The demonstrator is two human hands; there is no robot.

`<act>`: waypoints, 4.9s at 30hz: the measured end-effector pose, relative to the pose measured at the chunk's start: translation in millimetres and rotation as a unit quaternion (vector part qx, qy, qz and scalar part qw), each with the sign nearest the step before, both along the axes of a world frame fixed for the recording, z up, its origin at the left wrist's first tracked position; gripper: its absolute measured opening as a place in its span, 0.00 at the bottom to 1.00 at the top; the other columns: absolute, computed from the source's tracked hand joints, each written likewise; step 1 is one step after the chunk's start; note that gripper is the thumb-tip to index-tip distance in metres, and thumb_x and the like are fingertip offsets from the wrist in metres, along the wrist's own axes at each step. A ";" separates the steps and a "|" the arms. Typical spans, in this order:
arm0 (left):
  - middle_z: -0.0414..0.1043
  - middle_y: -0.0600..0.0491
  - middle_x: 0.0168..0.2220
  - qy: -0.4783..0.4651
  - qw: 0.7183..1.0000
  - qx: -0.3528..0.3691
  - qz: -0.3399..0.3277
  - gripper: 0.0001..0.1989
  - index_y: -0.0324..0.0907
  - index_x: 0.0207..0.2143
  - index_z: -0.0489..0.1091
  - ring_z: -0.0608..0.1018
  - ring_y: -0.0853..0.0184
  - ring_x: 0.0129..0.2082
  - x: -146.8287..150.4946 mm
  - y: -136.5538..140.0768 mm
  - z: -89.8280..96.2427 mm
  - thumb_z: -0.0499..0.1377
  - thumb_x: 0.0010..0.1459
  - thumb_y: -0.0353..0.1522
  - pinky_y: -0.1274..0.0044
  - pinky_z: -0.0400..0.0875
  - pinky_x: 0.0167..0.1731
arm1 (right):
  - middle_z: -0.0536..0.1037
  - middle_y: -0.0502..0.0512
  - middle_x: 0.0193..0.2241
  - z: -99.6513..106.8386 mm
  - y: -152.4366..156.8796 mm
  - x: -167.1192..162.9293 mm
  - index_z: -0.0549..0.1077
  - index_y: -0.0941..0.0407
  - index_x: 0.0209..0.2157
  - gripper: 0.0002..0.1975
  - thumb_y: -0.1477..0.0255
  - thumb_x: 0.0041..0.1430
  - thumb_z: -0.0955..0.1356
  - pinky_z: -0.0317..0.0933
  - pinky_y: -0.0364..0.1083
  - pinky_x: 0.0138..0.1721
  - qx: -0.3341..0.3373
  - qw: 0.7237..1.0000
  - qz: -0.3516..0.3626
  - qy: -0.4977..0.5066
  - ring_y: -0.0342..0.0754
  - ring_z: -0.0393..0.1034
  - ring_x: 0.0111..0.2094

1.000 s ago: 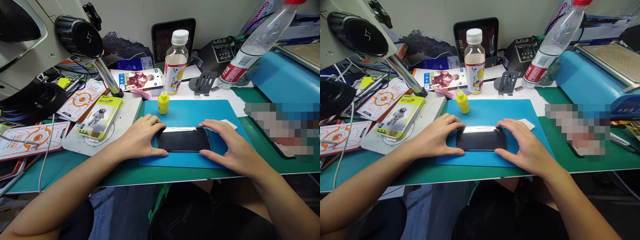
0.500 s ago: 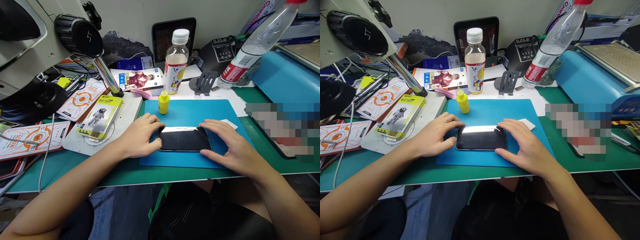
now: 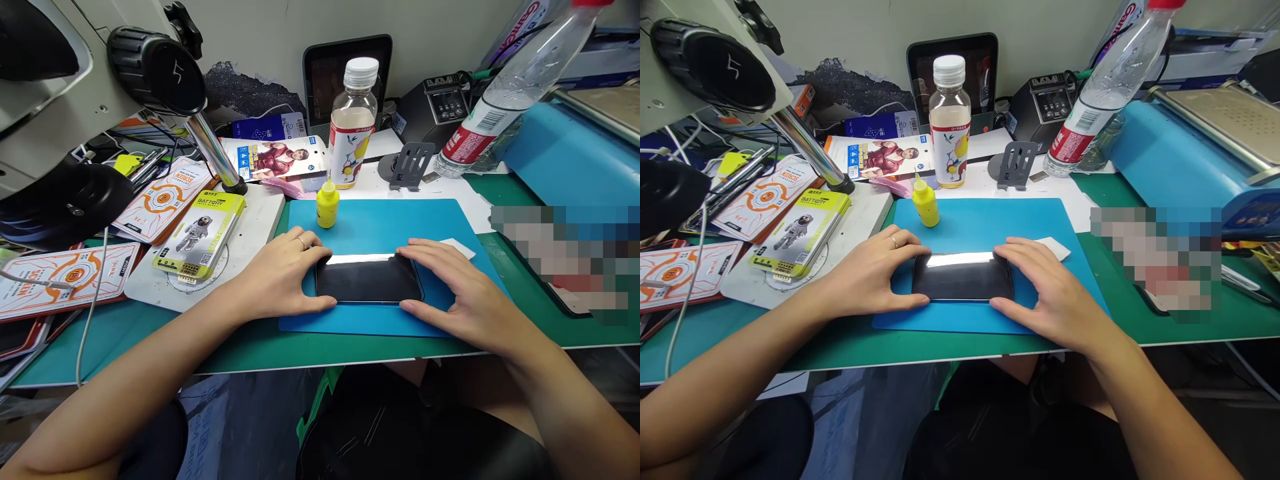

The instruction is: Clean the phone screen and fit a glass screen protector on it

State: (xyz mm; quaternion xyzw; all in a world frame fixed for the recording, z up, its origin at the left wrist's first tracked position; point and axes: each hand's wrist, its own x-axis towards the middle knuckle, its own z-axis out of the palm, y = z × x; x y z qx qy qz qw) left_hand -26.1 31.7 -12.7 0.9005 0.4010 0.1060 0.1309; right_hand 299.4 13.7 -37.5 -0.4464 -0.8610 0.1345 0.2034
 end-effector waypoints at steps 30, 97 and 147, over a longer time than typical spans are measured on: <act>0.73 0.44 0.51 -0.012 1.000 -0.012 -0.008 0.32 0.38 0.56 0.74 0.73 0.54 0.48 -1.2 1.6 -4.4 0.65 0.59 0.52 0.61 0.73 0.50 | 0.75 0.61 0.63 0.0 1.6 4.1 0.69 0.49 0.64 0.32 0.52 0.62 0.72 0.66 0.62 0.63 -0.050 0.999 -0.011 0.000 0.63 0.70 0.63; 0.74 0.45 0.51 -0.045 0.998 -0.041 0.023 0.18 0.40 0.52 0.74 0.74 0.54 0.50 1.3 -1.7 -4.2 0.58 0.62 0.36 0.61 0.72 0.53 | 0.75 0.63 0.62 -0.8 1.4 2.6 0.70 0.51 0.64 0.34 0.50 0.62 0.71 0.67 0.63 0.62 -0.050 0.999 -0.008 0.015 0.65 0.70 0.63; 0.74 0.47 0.47 -0.058 0.996 -0.054 0.047 0.13 0.41 0.47 0.74 0.73 0.55 0.49 4.5 2.5 -11.1 0.61 0.62 0.36 0.61 0.73 0.51 | 0.75 0.63 0.63 -1.8 0.6 4.1 0.69 0.52 0.64 0.34 0.51 0.63 0.70 0.67 0.61 0.62 -0.037 0.999 -0.005 0.009 0.65 0.70 0.63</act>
